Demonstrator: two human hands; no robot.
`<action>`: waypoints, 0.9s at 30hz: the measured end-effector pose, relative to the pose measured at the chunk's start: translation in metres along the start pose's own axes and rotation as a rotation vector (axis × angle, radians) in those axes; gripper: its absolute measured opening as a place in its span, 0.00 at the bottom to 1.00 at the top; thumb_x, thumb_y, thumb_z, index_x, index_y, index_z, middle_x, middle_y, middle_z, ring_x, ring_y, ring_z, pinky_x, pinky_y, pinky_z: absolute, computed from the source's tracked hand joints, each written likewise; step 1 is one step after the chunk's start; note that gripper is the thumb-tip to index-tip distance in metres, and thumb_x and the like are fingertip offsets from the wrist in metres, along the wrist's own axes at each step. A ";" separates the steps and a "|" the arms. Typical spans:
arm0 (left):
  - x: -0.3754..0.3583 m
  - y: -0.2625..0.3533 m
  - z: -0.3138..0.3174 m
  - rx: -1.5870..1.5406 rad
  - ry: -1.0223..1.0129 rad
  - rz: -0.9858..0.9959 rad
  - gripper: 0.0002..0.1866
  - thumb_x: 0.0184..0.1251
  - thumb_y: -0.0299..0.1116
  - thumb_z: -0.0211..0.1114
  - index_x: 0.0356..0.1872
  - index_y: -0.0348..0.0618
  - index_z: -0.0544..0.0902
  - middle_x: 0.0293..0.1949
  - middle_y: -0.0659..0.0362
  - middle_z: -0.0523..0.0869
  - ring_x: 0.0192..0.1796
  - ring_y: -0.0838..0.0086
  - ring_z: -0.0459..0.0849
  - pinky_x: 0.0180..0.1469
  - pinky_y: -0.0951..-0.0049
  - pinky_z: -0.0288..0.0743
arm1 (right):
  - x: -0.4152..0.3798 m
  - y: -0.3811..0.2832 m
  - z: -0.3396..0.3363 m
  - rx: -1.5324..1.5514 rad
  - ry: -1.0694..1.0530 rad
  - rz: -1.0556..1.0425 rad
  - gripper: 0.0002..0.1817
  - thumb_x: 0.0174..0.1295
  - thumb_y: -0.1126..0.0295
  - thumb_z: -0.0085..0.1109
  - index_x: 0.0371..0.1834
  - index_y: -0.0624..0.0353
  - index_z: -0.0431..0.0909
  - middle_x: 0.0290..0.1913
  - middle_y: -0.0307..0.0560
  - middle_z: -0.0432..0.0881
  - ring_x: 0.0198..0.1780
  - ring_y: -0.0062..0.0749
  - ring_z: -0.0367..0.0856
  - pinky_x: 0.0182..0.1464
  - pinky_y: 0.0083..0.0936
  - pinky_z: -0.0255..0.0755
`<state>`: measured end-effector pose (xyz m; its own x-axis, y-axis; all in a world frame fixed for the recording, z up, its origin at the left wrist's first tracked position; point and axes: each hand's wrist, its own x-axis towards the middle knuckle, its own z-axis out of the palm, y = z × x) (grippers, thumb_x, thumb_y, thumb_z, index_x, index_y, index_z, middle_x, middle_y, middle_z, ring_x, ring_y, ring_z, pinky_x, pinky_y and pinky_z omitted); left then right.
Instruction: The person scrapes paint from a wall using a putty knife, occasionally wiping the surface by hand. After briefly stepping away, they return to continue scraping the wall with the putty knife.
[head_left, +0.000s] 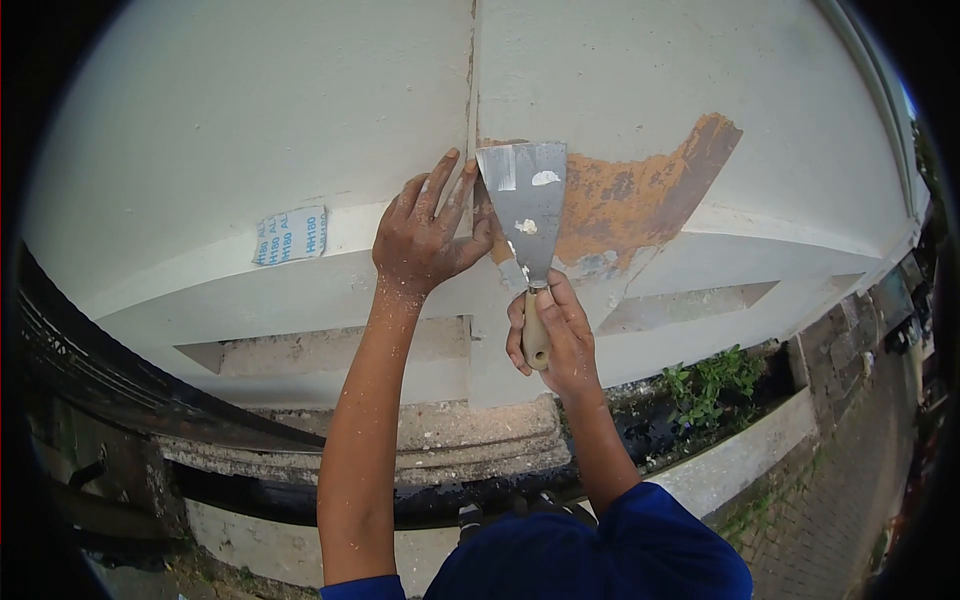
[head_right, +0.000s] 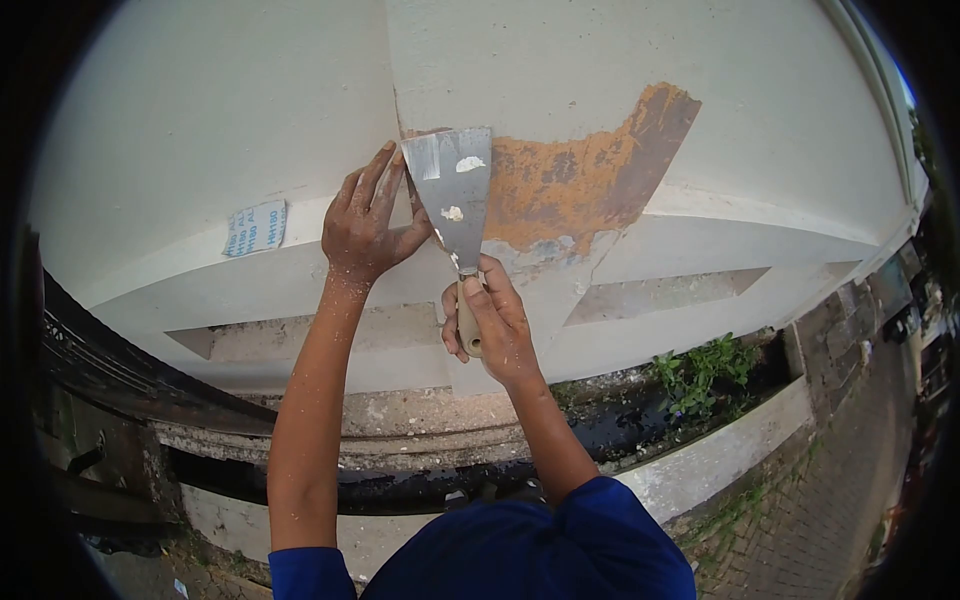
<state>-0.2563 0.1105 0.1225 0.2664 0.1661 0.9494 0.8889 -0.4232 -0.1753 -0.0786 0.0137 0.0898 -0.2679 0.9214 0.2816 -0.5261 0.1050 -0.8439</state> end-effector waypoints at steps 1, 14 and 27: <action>-0.001 -0.001 0.000 0.005 -0.006 0.006 0.28 0.49 0.42 0.68 0.55 0.49 0.81 0.57 0.56 0.81 0.43 0.62 0.84 0.41 0.71 0.83 | -0.004 0.005 -0.005 -0.004 -0.008 0.016 0.19 0.75 0.58 0.40 0.62 0.56 0.63 0.27 0.40 0.71 0.15 0.20 0.68 0.15 0.16 0.62; -0.002 -0.002 0.002 -0.035 0.042 0.014 0.31 0.48 0.41 0.69 0.60 0.62 0.79 0.58 0.55 0.80 0.41 0.64 0.85 0.38 0.73 0.83 | -0.011 0.017 0.005 0.174 0.096 0.076 0.18 0.75 0.60 0.39 0.62 0.57 0.63 0.28 0.42 0.72 0.15 0.22 0.68 0.14 0.17 0.61; 0.002 0.000 -0.003 -0.012 -0.082 -0.012 0.42 0.44 0.44 0.74 0.67 0.65 0.70 0.62 0.50 0.73 0.43 0.62 0.84 0.37 0.69 0.83 | -0.015 0.007 0.032 0.252 0.179 0.091 0.25 0.75 0.60 0.40 0.73 0.52 0.56 0.29 0.39 0.70 0.15 0.18 0.67 0.14 0.15 0.60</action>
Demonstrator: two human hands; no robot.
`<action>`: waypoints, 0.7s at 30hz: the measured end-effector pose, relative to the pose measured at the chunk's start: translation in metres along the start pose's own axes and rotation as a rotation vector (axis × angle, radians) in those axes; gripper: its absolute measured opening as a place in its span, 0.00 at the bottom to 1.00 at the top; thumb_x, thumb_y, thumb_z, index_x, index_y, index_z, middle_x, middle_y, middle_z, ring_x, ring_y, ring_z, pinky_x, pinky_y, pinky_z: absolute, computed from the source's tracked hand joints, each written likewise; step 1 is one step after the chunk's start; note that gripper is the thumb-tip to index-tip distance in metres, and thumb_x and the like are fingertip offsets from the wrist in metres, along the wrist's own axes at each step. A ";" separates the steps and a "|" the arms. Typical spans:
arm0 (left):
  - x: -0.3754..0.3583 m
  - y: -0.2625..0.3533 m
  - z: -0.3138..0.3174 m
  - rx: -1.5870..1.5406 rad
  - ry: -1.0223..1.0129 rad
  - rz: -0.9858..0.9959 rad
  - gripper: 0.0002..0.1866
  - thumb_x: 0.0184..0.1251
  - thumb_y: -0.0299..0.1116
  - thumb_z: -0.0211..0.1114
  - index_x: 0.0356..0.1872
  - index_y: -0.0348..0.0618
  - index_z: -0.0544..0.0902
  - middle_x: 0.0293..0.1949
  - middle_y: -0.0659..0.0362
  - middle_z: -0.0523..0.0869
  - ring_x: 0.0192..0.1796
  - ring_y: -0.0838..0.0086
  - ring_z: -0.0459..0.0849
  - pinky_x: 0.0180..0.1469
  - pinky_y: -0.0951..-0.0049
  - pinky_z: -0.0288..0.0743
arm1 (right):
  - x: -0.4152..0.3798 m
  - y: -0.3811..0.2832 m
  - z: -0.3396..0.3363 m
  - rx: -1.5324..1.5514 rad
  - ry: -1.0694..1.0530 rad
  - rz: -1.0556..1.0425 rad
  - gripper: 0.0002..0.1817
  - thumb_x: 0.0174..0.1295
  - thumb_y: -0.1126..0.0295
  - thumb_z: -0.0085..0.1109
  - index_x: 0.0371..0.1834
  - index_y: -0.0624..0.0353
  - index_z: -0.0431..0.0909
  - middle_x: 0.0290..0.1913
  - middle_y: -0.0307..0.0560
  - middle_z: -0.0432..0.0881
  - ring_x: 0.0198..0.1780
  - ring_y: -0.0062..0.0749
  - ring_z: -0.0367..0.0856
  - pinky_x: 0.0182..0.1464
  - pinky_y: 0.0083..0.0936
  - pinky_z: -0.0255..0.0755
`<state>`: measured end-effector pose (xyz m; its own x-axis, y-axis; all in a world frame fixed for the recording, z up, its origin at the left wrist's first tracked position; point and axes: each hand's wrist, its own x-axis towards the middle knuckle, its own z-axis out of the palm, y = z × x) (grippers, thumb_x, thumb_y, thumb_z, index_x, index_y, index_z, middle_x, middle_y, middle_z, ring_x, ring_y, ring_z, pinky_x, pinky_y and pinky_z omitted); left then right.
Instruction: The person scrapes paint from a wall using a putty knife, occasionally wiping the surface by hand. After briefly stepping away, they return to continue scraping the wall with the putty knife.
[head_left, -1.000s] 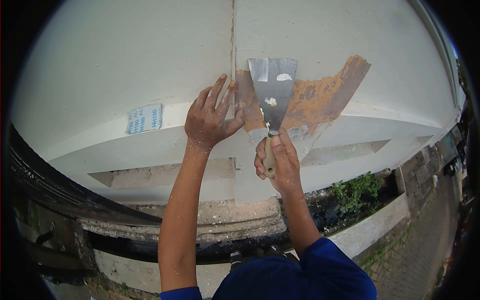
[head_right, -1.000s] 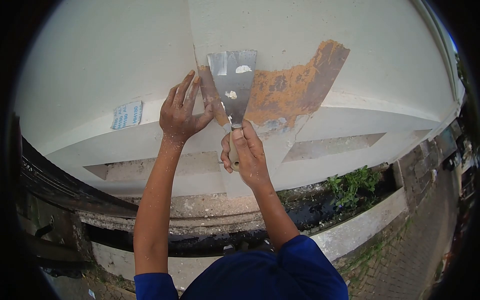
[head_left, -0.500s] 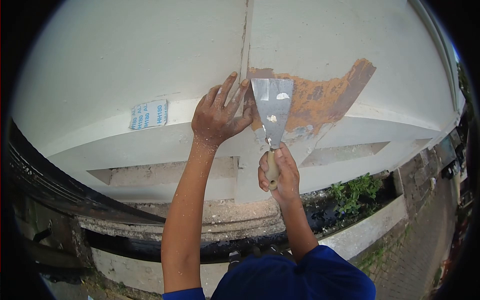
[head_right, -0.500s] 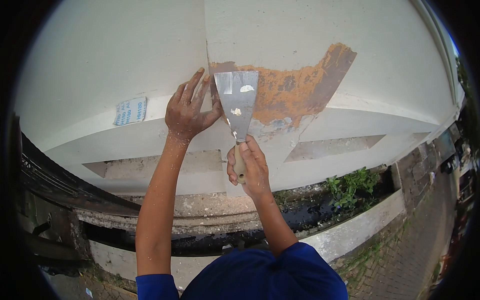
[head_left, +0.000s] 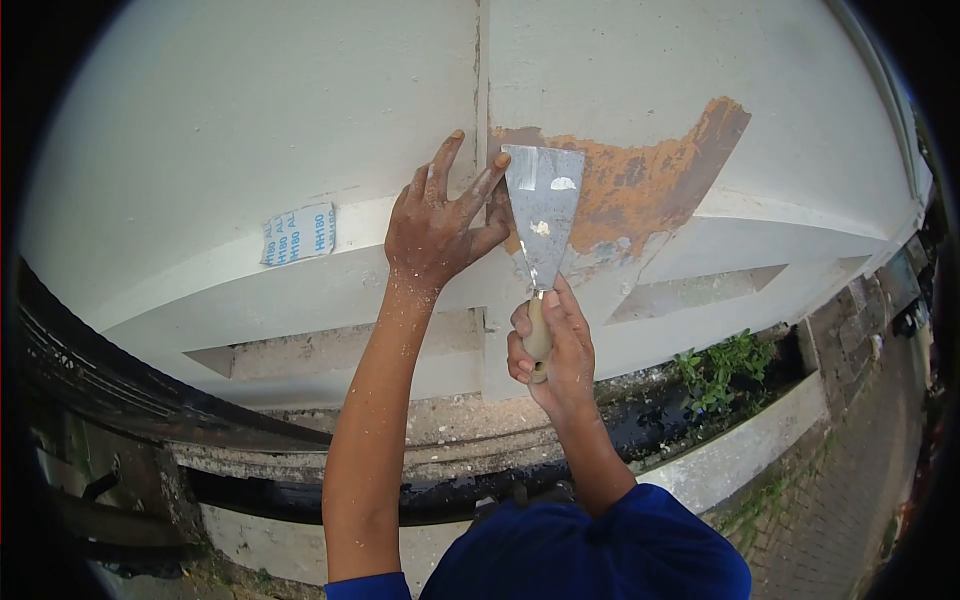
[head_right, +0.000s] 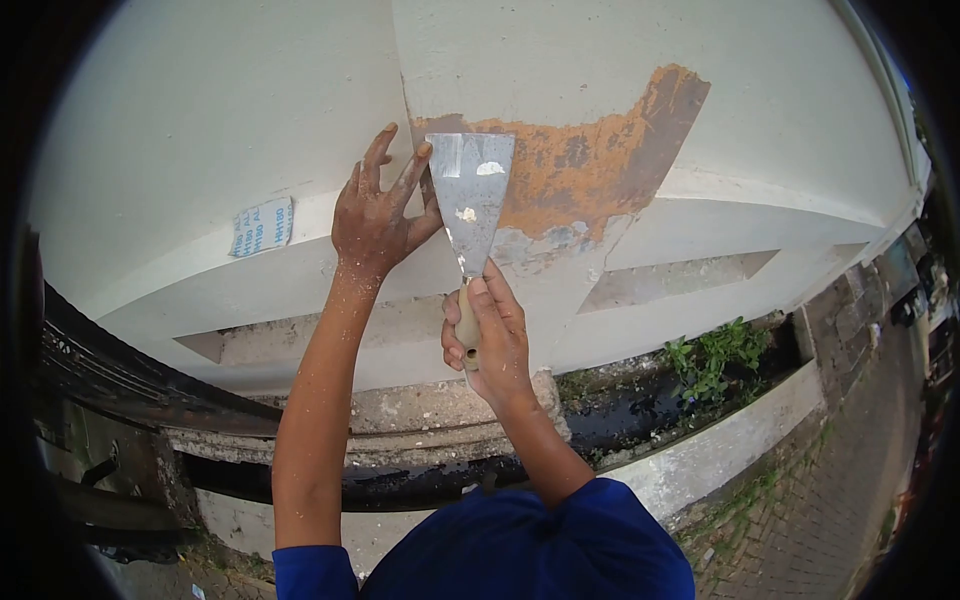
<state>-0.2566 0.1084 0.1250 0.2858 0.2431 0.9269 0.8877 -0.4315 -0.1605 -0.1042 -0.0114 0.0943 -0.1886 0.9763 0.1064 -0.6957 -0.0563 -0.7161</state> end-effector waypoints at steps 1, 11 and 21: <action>0.001 0.000 0.001 -0.007 0.006 -0.001 0.39 0.44 0.44 0.73 0.65 0.68 0.71 0.61 0.50 0.74 0.41 0.60 0.84 0.35 0.70 0.83 | 0.001 0.002 -0.001 0.004 -0.002 -0.008 0.25 0.75 0.60 0.40 0.73 0.52 0.56 0.29 0.39 0.70 0.15 0.18 0.66 0.14 0.15 0.60; -0.002 -0.003 0.006 -0.015 0.066 0.031 0.37 0.45 0.43 0.71 0.63 0.65 0.74 0.58 0.51 0.76 0.35 0.63 0.85 0.29 0.71 0.82 | -0.003 0.000 -0.005 -0.055 -0.007 -0.018 0.24 0.75 0.61 0.42 0.72 0.51 0.58 0.28 0.37 0.71 0.15 0.17 0.66 0.15 0.14 0.60; -0.003 0.000 0.001 -0.042 0.097 0.015 0.36 0.48 0.42 0.70 0.63 0.49 0.72 0.56 0.47 0.76 0.38 0.62 0.86 0.33 0.68 0.84 | -0.004 0.003 0.003 -0.061 0.040 -0.021 0.24 0.75 0.61 0.42 0.72 0.51 0.58 0.27 0.37 0.70 0.15 0.17 0.66 0.14 0.14 0.58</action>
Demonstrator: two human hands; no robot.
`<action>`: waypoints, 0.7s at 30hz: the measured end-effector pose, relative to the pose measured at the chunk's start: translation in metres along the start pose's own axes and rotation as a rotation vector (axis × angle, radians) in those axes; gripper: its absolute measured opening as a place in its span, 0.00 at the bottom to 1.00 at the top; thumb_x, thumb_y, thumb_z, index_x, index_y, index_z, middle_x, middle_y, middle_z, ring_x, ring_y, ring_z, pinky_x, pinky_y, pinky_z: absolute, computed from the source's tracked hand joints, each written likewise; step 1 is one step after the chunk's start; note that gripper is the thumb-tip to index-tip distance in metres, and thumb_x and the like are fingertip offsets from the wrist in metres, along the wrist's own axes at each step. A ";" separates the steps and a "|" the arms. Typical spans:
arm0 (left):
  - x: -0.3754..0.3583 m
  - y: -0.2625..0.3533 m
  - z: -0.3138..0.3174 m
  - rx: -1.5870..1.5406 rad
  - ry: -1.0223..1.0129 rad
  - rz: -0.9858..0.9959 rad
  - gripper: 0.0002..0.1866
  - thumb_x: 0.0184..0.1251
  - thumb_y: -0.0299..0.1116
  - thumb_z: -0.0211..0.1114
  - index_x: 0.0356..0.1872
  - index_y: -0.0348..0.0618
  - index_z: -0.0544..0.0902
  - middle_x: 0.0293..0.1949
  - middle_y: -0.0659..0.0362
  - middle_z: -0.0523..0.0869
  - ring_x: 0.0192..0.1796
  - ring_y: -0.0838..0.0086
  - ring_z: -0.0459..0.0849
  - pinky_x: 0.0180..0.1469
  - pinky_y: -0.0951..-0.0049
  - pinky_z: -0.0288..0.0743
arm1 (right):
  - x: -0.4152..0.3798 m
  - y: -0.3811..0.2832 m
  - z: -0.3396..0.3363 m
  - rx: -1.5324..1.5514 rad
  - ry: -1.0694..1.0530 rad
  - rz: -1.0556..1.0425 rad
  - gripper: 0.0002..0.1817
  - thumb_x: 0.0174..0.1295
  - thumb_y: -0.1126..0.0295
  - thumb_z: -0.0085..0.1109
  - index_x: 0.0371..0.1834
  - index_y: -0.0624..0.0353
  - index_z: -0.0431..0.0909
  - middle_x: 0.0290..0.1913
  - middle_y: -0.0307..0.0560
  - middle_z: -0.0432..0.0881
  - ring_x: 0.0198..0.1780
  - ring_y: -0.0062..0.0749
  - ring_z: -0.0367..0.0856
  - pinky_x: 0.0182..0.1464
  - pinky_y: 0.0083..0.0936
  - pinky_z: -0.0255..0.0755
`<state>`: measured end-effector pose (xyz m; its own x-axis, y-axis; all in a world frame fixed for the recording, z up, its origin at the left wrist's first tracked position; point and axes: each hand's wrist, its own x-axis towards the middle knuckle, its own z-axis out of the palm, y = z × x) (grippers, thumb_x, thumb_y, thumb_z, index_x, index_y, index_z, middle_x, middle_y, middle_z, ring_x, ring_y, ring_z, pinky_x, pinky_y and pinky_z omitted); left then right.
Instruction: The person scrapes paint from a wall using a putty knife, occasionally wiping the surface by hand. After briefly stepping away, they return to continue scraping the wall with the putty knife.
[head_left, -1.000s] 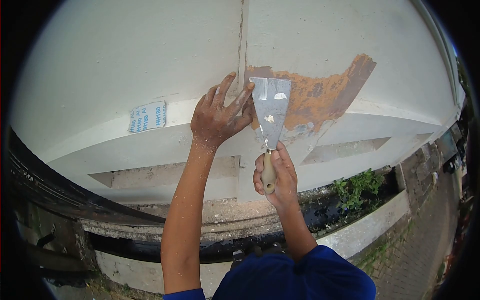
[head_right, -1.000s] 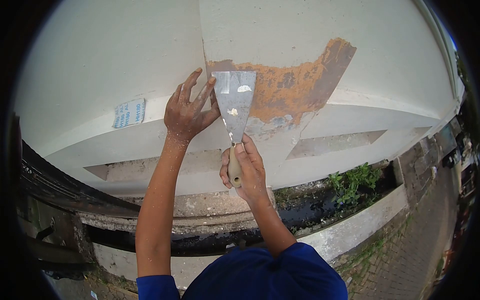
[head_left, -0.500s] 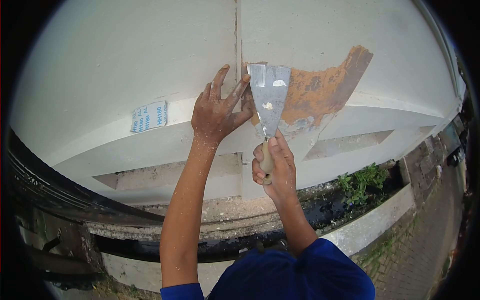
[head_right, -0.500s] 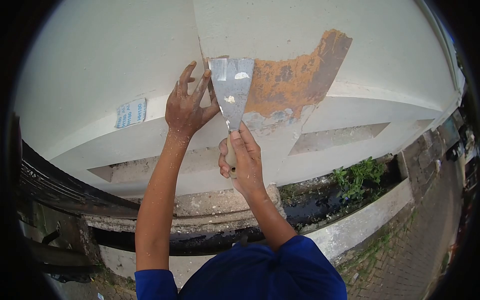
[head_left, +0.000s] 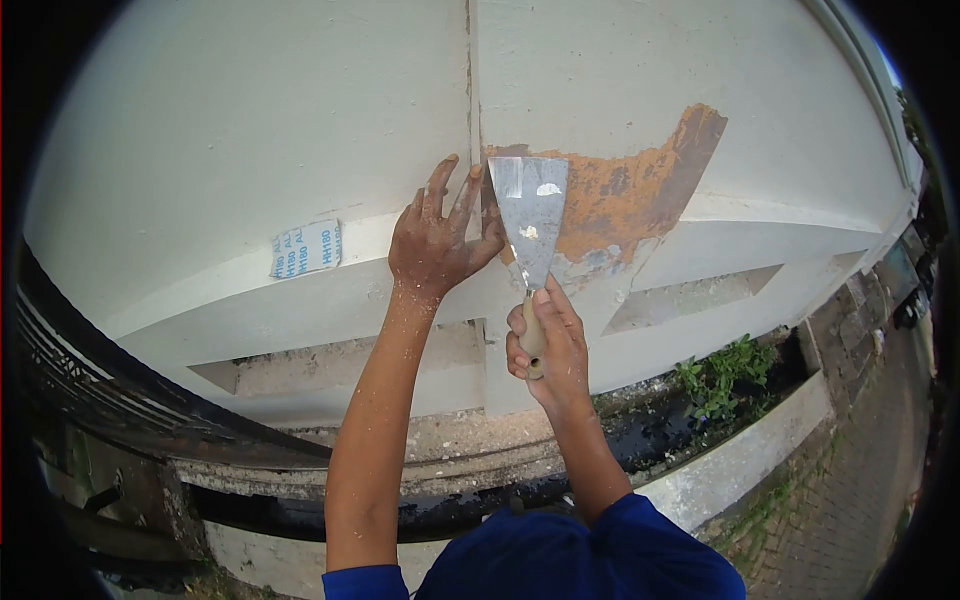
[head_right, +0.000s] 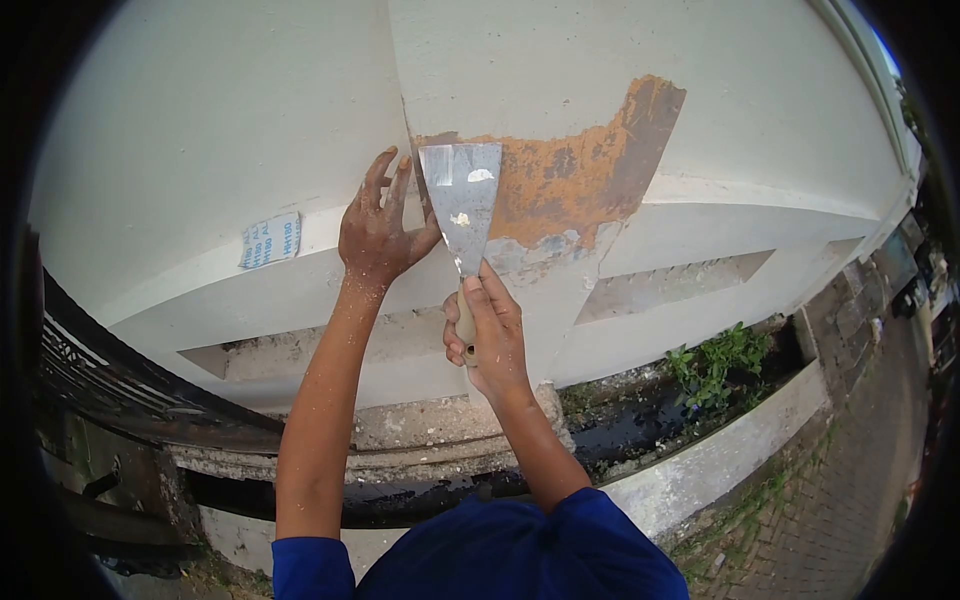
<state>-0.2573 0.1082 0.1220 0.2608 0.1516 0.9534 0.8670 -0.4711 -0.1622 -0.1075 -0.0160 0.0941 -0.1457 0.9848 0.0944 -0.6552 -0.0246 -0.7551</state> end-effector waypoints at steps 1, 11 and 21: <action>0.001 -0.001 0.002 -0.004 0.011 0.004 0.35 0.48 0.42 0.69 0.63 0.49 0.72 0.56 0.47 0.76 0.37 0.62 0.87 0.33 0.68 0.84 | 0.005 -0.006 0.005 0.002 -0.006 -0.009 0.24 0.75 0.60 0.42 0.72 0.51 0.58 0.27 0.37 0.70 0.15 0.17 0.66 0.14 0.14 0.58; 0.005 0.002 -0.003 -0.008 -0.019 -0.016 0.30 0.51 0.40 0.67 0.58 0.45 0.76 0.54 0.48 0.78 0.35 0.62 0.87 0.33 0.69 0.84 | 0.007 -0.009 0.008 0.033 0.031 -0.005 0.23 0.74 0.60 0.44 0.69 0.54 0.62 0.25 0.38 0.70 0.14 0.17 0.65 0.12 0.15 0.57; 0.004 0.000 0.001 -0.042 0.056 0.003 0.28 0.52 0.39 0.66 0.57 0.43 0.77 0.53 0.48 0.79 0.34 0.63 0.86 0.31 0.70 0.83 | 0.005 -0.007 0.012 -0.014 0.052 -0.037 0.23 0.74 0.59 0.44 0.69 0.53 0.62 0.25 0.38 0.71 0.14 0.17 0.65 0.13 0.15 0.58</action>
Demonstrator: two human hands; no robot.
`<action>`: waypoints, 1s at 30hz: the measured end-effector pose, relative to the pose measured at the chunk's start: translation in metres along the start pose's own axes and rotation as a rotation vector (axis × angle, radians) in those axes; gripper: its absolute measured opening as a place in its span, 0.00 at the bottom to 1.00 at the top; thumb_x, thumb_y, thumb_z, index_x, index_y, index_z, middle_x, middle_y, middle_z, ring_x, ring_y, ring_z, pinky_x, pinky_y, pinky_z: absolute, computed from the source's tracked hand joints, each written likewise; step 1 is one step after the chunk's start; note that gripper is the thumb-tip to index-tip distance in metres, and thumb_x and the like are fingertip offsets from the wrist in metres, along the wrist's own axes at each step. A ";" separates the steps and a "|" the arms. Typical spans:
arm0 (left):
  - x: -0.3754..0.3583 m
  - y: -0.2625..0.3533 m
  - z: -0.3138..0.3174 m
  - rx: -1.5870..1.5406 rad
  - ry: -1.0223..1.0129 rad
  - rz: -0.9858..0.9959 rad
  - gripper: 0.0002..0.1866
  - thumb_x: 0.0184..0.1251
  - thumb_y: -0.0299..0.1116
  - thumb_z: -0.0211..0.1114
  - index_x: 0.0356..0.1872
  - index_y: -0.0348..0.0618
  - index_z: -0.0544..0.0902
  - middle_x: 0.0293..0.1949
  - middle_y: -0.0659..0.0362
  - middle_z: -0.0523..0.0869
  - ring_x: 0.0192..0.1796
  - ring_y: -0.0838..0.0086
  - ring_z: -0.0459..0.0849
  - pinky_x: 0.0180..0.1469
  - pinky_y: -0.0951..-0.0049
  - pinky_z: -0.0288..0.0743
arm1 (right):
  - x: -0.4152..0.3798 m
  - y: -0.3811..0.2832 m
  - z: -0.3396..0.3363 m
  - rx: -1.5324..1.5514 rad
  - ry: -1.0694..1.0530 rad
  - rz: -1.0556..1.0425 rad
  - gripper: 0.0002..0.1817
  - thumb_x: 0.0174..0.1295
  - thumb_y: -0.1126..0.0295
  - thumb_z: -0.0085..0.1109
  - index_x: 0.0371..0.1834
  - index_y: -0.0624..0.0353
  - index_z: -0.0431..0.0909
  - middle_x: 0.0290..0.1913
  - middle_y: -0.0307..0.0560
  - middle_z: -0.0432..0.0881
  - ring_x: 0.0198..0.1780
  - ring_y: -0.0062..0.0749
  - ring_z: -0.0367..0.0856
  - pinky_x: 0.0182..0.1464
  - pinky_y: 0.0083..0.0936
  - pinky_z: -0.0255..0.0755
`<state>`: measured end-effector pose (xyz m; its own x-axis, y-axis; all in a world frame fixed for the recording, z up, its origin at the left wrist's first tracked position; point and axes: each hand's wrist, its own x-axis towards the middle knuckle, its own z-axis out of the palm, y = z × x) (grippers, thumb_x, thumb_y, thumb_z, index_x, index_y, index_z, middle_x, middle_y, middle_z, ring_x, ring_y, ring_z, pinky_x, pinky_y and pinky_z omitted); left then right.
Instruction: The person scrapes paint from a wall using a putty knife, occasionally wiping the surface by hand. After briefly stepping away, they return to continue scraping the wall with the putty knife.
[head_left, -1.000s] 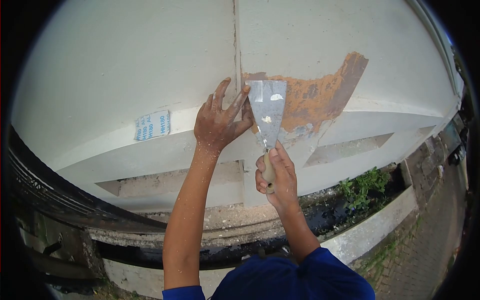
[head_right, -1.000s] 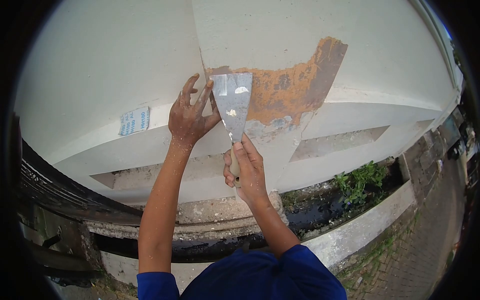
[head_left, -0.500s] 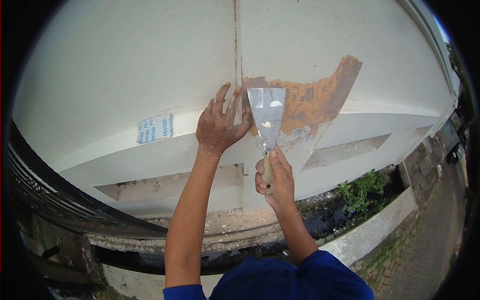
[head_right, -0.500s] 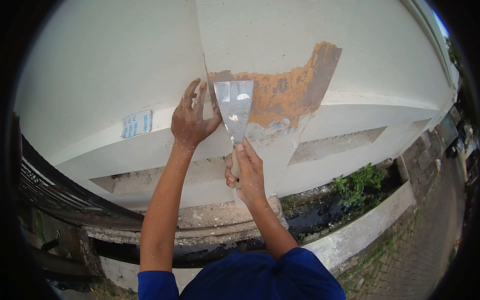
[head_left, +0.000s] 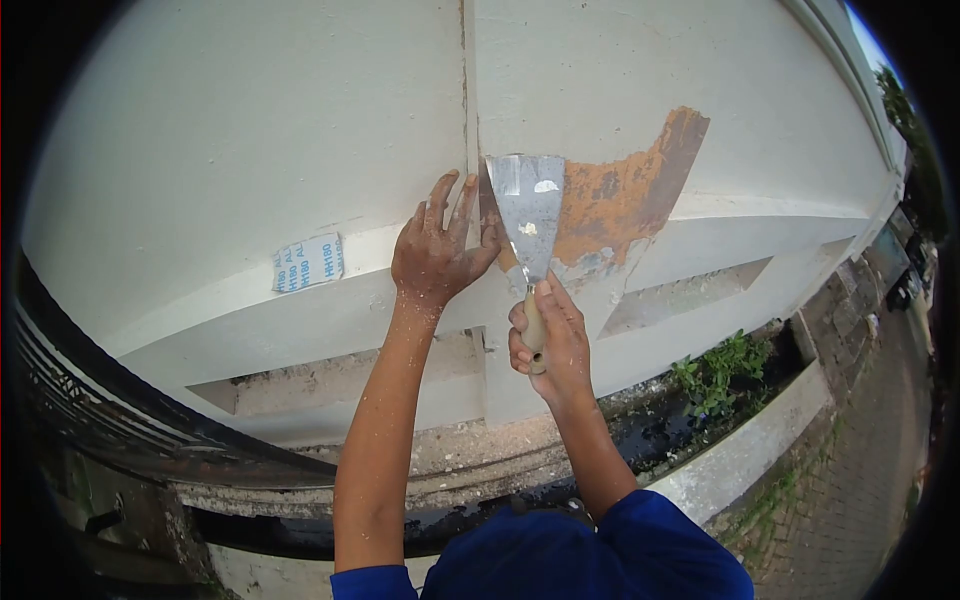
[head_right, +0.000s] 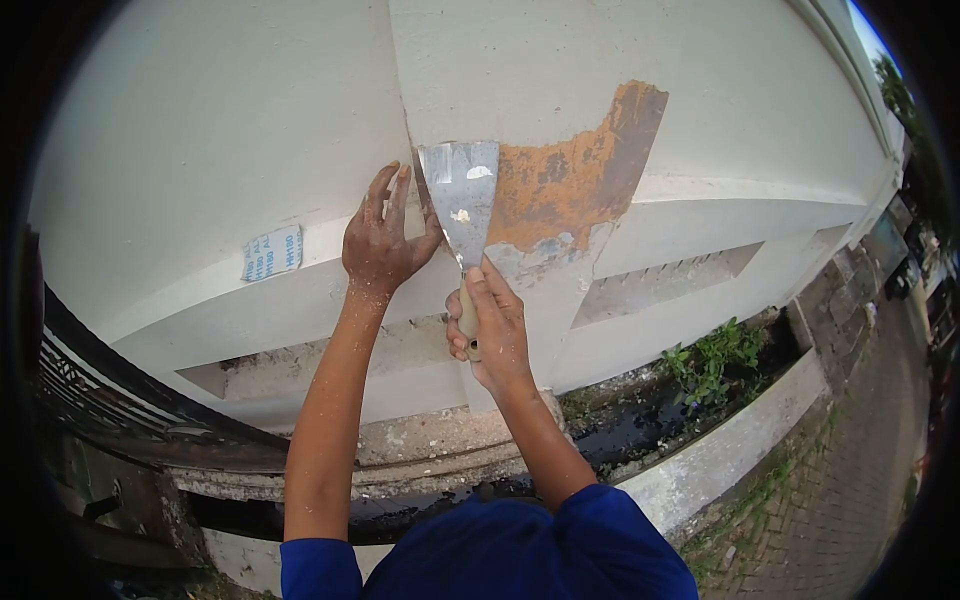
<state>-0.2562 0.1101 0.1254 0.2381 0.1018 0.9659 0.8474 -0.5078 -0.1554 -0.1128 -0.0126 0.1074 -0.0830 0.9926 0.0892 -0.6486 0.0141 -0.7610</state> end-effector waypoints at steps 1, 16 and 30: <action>-0.001 0.000 0.000 -0.001 -0.002 0.003 0.29 0.52 0.39 0.66 0.57 0.43 0.77 0.53 0.48 0.79 0.34 0.63 0.86 0.31 0.70 0.83 | -0.004 0.002 -0.002 -0.002 0.004 0.001 0.23 0.74 0.59 0.45 0.69 0.53 0.63 0.25 0.38 0.71 0.14 0.17 0.65 0.13 0.15 0.58; -0.004 -0.001 -0.003 -0.023 -0.011 -0.004 0.29 0.52 0.39 0.67 0.57 0.42 0.77 0.52 0.51 0.80 0.32 0.64 0.85 0.30 0.72 0.82 | 0.006 -0.002 0.003 -0.007 -0.001 -0.007 0.21 0.74 0.59 0.45 0.66 0.53 0.66 0.24 0.36 0.71 0.13 0.16 0.65 0.12 0.13 0.57; -0.002 -0.001 -0.004 -0.035 0.006 0.008 0.29 0.51 0.38 0.68 0.57 0.40 0.77 0.50 0.51 0.81 0.32 0.65 0.85 0.30 0.72 0.82 | -0.001 0.007 -0.005 -0.044 0.018 -0.007 0.23 0.74 0.60 0.45 0.70 0.52 0.63 0.23 0.35 0.71 0.14 0.15 0.65 0.13 0.13 0.58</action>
<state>-0.2597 0.1069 0.1248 0.2418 0.0926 0.9659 0.8281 -0.5386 -0.1557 -0.1136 -0.0127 0.0991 -0.0642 0.9945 0.0833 -0.6155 0.0263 -0.7877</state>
